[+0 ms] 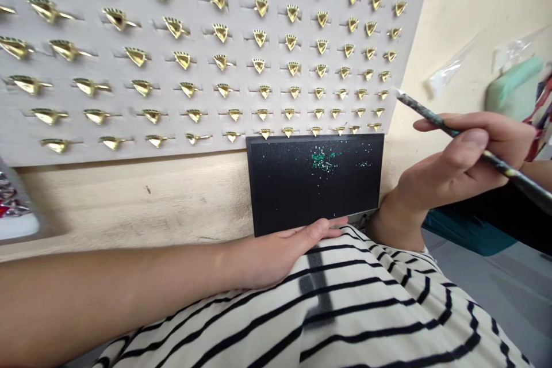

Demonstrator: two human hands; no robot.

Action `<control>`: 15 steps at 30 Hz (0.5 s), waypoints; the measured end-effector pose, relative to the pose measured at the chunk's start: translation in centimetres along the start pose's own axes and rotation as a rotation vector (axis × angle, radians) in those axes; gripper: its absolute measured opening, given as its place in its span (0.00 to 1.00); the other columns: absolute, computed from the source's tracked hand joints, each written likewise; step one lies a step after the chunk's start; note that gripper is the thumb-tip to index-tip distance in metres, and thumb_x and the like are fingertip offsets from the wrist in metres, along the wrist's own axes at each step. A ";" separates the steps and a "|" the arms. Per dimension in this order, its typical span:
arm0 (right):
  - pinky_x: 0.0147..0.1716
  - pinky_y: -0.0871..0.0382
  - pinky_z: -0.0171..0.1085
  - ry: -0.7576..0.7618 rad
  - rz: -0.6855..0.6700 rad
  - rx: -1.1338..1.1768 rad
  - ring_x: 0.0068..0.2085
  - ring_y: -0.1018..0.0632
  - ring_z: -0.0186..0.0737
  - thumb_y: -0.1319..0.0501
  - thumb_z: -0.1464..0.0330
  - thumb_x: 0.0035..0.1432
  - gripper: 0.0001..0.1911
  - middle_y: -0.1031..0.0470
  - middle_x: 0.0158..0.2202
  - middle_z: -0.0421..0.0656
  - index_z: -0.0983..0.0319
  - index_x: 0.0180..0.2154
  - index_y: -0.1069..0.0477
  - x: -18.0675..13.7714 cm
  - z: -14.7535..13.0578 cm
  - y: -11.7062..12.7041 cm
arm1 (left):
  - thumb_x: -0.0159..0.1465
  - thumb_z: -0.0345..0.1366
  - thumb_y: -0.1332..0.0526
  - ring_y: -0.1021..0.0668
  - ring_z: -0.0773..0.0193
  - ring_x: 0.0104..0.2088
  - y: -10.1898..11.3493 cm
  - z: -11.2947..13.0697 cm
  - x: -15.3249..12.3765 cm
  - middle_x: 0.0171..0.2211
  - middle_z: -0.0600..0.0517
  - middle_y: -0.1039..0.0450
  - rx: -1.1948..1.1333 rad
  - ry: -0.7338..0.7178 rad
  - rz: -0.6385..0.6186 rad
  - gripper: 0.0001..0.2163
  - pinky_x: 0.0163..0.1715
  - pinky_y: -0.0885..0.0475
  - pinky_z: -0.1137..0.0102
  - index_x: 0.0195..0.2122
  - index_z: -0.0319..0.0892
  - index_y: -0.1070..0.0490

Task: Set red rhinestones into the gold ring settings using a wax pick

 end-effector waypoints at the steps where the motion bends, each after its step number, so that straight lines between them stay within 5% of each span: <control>1: 0.44 0.35 0.38 0.009 0.006 0.018 0.36 0.29 0.25 0.52 0.69 0.64 0.14 0.29 0.27 0.34 0.63 0.30 0.31 0.0 0.0 0.0 | 0.68 0.56 0.63 0.41 0.66 0.65 0.0 0.0 0.0 0.62 0.65 0.39 0.001 0.001 0.001 0.25 0.68 0.57 0.67 0.62 0.58 0.43; 10: 0.38 0.34 0.33 0.027 0.133 0.091 0.31 0.29 0.20 0.51 0.70 0.64 0.14 0.31 0.27 0.35 0.66 0.30 0.31 -0.1 0.3 0.2 | 0.69 0.55 0.63 0.42 0.66 0.66 -0.1 0.3 -0.2 0.63 0.65 0.40 0.015 -0.007 -0.011 0.25 0.68 0.57 0.67 0.63 0.57 0.44; 15: 0.43 0.32 0.36 0.004 0.168 0.001 0.35 0.27 0.23 0.51 0.65 0.65 0.17 0.32 0.26 0.36 0.65 0.28 0.31 -0.2 0.5 0.2 | 0.69 0.54 0.63 0.41 0.67 0.65 -0.1 0.2 -0.2 0.62 0.65 0.40 0.015 -0.001 -0.004 0.25 0.68 0.57 0.67 0.63 0.58 0.44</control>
Point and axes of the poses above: each hand's wrist, its own x-axis towards the middle knuckle, its own y-axis out of the back of the hand, z = x × y, the point moved 8 cm from there along x, towards the middle knuckle
